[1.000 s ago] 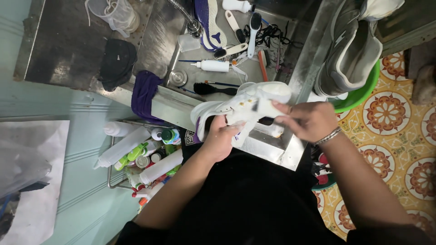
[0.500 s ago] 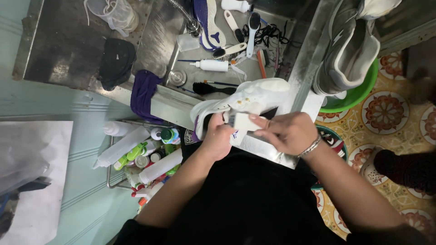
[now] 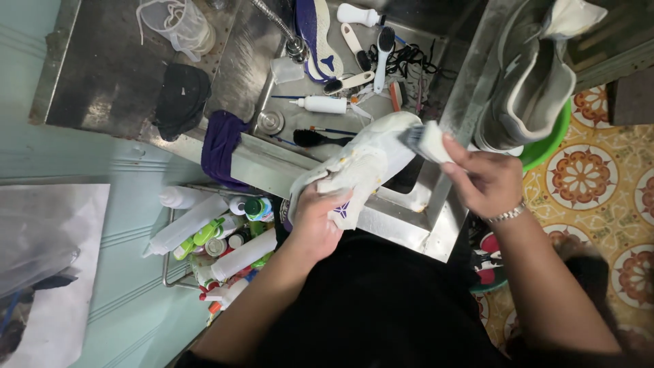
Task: Clean white athletic shoes using a brush, soap, and water in a utility sink.
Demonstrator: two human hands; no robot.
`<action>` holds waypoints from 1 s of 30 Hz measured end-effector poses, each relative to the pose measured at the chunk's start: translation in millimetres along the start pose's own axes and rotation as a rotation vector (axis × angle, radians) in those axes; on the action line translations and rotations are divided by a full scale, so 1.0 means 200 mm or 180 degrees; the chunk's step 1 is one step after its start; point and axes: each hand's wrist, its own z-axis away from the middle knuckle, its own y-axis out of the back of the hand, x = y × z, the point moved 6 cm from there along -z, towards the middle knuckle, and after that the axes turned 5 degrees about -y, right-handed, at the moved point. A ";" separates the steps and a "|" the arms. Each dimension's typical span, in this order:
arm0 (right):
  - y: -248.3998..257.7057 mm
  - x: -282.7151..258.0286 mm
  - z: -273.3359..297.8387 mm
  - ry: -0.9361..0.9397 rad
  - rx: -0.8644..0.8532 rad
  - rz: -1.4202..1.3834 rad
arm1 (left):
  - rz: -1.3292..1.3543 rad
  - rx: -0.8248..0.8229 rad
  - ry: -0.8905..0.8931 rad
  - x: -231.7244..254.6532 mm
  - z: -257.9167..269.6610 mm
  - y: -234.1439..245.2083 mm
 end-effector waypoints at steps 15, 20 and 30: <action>-0.27 -0.24 0.07 -0.0262 -0.0590 -0.0008 | -0.1075 0.0745 0.0485 -0.06 -0.09 0.18; -0.13 -0.35 0.04 0.0319 -0.0288 0.0063 | -0.0183 0.0321 0.0601 -0.08 -0.08 0.09; -0.11 -0.30 0.04 0.0701 -0.0785 0.0505 | 0.0066 -0.0035 0.0486 -0.09 -0.09 0.03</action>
